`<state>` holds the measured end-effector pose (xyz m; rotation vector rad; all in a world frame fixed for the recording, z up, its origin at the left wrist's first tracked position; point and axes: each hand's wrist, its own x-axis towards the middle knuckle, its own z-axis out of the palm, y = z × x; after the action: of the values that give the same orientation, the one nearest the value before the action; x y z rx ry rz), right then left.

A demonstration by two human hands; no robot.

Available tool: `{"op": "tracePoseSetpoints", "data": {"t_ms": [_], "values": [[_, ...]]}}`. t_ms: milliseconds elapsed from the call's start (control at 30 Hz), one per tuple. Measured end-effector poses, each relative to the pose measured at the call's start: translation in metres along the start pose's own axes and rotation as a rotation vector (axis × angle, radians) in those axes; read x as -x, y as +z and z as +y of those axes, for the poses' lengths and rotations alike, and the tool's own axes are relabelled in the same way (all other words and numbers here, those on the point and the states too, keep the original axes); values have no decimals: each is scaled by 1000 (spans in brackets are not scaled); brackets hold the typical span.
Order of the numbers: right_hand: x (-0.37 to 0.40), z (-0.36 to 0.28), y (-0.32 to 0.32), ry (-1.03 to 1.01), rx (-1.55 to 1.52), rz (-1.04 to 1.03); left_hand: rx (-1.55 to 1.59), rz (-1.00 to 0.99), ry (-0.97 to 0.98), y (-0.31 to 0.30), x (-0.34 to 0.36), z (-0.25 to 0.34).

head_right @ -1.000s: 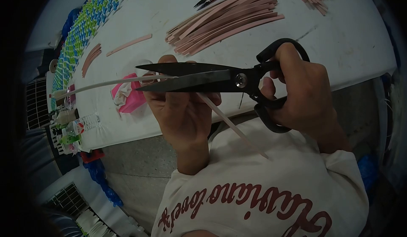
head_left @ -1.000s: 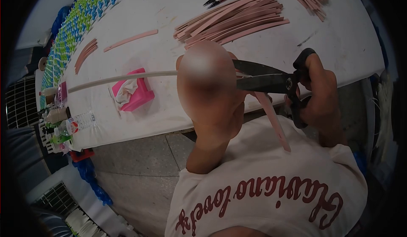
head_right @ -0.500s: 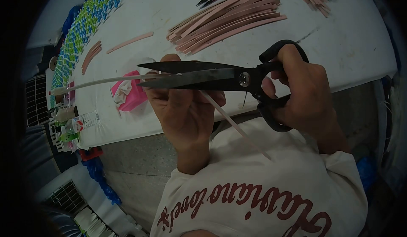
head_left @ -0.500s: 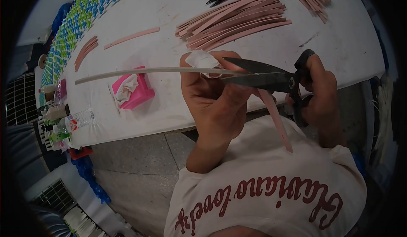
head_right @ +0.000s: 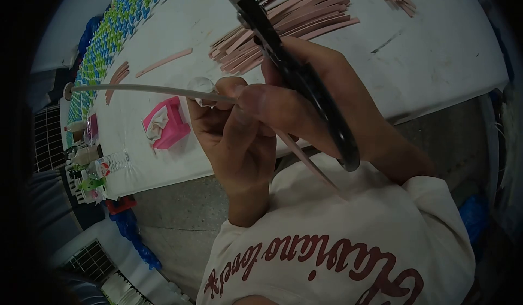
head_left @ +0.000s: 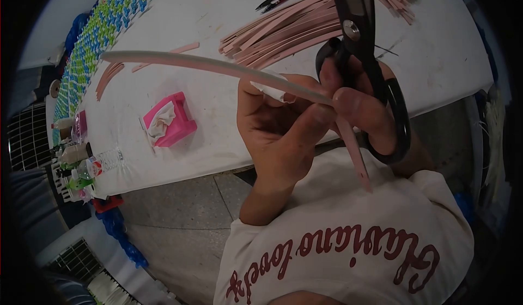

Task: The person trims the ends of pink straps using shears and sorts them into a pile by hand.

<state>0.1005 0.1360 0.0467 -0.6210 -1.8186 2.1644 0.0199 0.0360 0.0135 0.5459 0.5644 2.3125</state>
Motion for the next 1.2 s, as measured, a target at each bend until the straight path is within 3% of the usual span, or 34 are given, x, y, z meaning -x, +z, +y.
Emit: {"op": "tracePoseSetpoints", "data": {"t_ms": [133, 200, 333, 400, 600, 900, 1000, 1200], "values": [[-3, 2, 2, 9, -45, -26, -40, 47, 5, 0, 2, 1], [-6, 10, 3, -202, -116, -28, -67, 47, 7, -2, 3, -2], [-3, 14, 4, -195, -206, -2, -78, -81, 0, -11, 2, -5], [-3, 14, 3, -208, -175, 0, -143, 58, 25, -3, 2, -6], [-9, 13, 3, -224, -156, -5, -196, -100, 60, -15, -3, 0], [-17, 13, 3, -314, -148, 58, -325, -99, 45, -15, 0, -5], [-22, 15, 0, -382, -98, 40, -175, -75, -26, -12, 0, -1], [-23, 7, 3, -359, -87, 35, -204, -42, -67, -3, -4, 7]]}}
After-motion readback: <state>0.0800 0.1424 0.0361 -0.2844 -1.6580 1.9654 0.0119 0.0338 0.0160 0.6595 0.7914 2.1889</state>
